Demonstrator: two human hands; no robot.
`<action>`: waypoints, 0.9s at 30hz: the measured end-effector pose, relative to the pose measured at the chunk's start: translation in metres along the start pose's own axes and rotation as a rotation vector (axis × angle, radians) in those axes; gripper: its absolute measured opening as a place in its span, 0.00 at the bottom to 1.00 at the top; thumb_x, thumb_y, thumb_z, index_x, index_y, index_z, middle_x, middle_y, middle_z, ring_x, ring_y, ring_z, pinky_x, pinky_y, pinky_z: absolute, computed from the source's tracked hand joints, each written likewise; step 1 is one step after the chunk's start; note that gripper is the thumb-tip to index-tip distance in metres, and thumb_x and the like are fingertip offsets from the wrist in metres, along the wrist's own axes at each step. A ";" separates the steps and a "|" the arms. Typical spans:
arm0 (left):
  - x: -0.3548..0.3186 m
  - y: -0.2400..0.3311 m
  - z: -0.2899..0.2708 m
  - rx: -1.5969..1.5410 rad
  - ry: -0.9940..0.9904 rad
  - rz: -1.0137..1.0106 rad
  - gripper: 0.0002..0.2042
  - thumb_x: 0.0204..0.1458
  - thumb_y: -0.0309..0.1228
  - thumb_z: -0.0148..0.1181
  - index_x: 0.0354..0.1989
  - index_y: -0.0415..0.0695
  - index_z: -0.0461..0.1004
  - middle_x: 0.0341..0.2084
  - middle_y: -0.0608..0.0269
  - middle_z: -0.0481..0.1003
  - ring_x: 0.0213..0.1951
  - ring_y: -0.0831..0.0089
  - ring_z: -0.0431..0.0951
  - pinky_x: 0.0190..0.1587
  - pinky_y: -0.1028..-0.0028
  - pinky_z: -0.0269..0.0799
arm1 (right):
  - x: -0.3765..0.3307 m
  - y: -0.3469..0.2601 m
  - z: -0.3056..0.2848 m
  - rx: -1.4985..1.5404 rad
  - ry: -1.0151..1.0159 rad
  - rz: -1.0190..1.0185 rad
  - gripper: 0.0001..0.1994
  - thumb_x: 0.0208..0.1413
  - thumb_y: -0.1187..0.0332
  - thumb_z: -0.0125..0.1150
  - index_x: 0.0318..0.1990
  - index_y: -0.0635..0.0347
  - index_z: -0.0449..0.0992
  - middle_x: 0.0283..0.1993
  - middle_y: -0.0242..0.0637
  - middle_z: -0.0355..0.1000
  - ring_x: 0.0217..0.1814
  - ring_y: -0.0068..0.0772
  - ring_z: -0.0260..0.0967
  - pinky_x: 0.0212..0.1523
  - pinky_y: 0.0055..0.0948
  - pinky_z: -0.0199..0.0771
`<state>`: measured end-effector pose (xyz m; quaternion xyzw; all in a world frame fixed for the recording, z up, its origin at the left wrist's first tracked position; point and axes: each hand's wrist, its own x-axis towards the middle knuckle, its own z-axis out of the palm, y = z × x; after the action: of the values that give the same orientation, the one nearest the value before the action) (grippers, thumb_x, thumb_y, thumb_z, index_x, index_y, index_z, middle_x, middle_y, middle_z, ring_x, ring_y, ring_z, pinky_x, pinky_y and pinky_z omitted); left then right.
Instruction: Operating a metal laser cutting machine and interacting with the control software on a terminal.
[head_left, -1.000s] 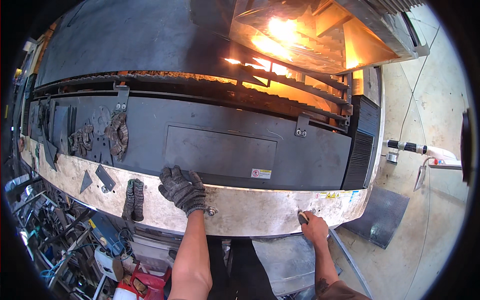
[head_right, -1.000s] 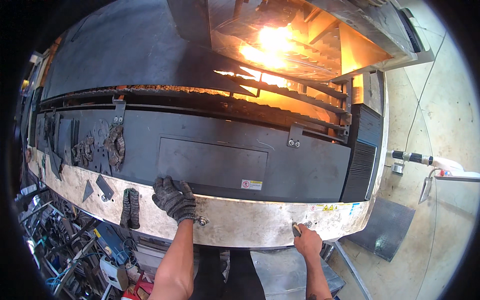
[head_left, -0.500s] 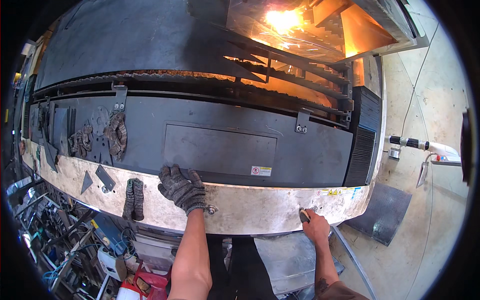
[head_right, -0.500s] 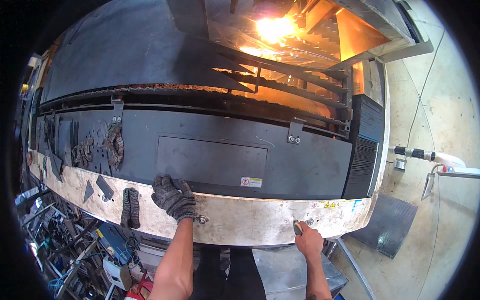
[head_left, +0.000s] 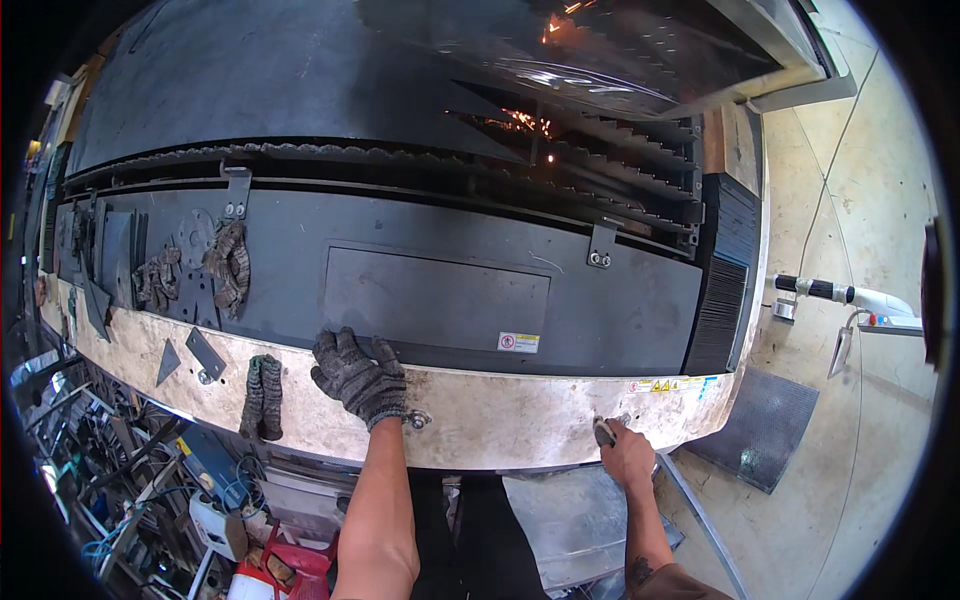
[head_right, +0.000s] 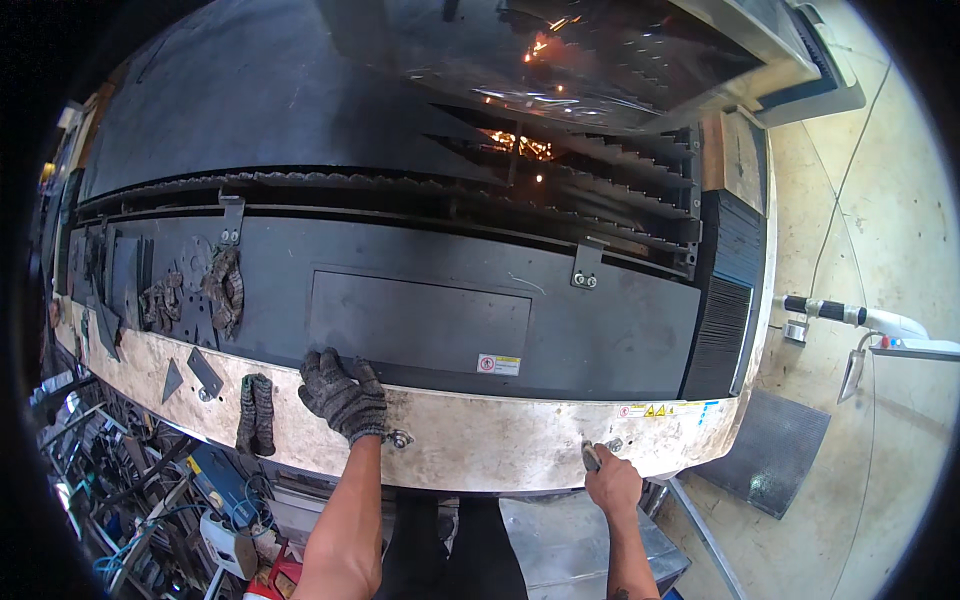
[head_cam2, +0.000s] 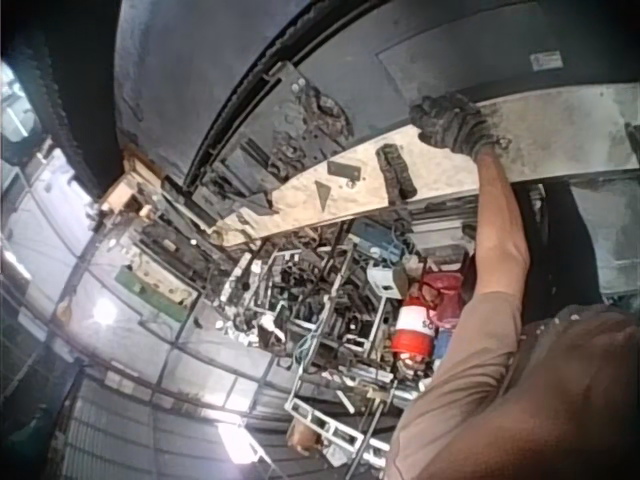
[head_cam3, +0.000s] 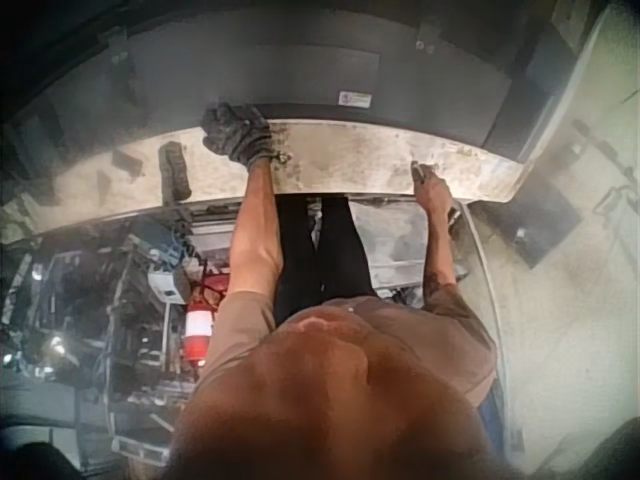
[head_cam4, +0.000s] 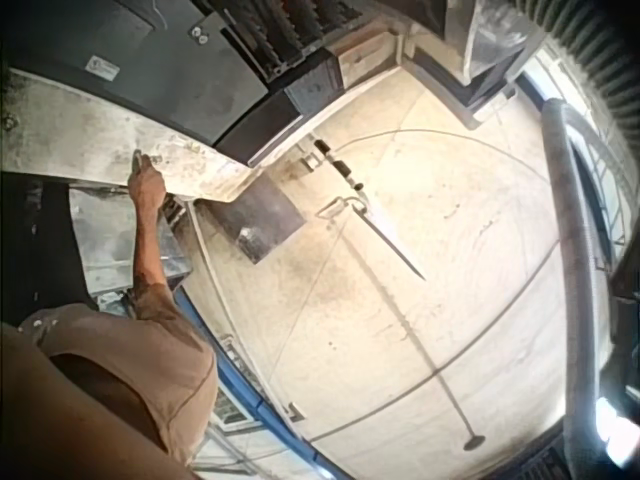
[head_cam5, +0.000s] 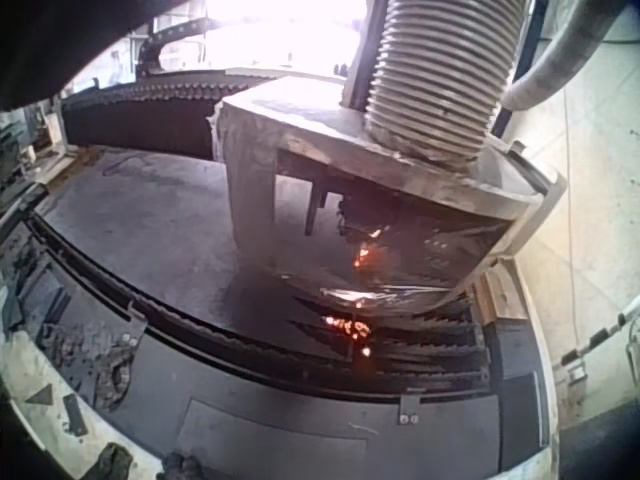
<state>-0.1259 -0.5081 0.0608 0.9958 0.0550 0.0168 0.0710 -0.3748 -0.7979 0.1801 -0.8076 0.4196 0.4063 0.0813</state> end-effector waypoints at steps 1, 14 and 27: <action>0.000 0.000 -0.001 0.002 -0.004 0.001 0.24 0.49 0.41 0.62 0.54 0.43 0.72 0.60 0.49 0.67 0.66 0.53 0.63 0.67 0.43 0.48 | 0.000 0.001 0.001 0.004 -0.007 0.002 0.23 0.47 0.65 0.59 0.55 0.44 0.76 0.38 0.54 0.79 0.42 0.58 0.79 0.46 0.50 0.79; 0.000 0.001 -0.004 0.007 -0.022 -0.035 0.27 0.50 0.42 0.61 0.58 0.44 0.70 0.62 0.53 0.66 0.67 0.55 0.62 0.68 0.46 0.48 | -0.001 -0.003 -0.003 0.013 -0.028 0.045 0.22 0.48 0.64 0.59 0.54 0.45 0.78 0.41 0.52 0.79 0.45 0.55 0.78 0.49 0.48 0.77; 0.002 0.006 -0.009 0.007 -0.011 -0.019 0.26 0.50 0.42 0.62 0.57 0.44 0.72 0.60 0.53 0.68 0.65 0.55 0.64 0.67 0.49 0.50 | 0.000 0.004 0.002 0.046 0.006 -0.011 0.20 0.47 0.65 0.57 0.51 0.48 0.78 0.38 0.54 0.79 0.42 0.56 0.79 0.46 0.50 0.78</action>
<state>-0.1234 -0.5128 0.0710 0.9956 0.0641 0.0106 0.0680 -0.3794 -0.7995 0.1797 -0.8091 0.4244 0.3938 0.1009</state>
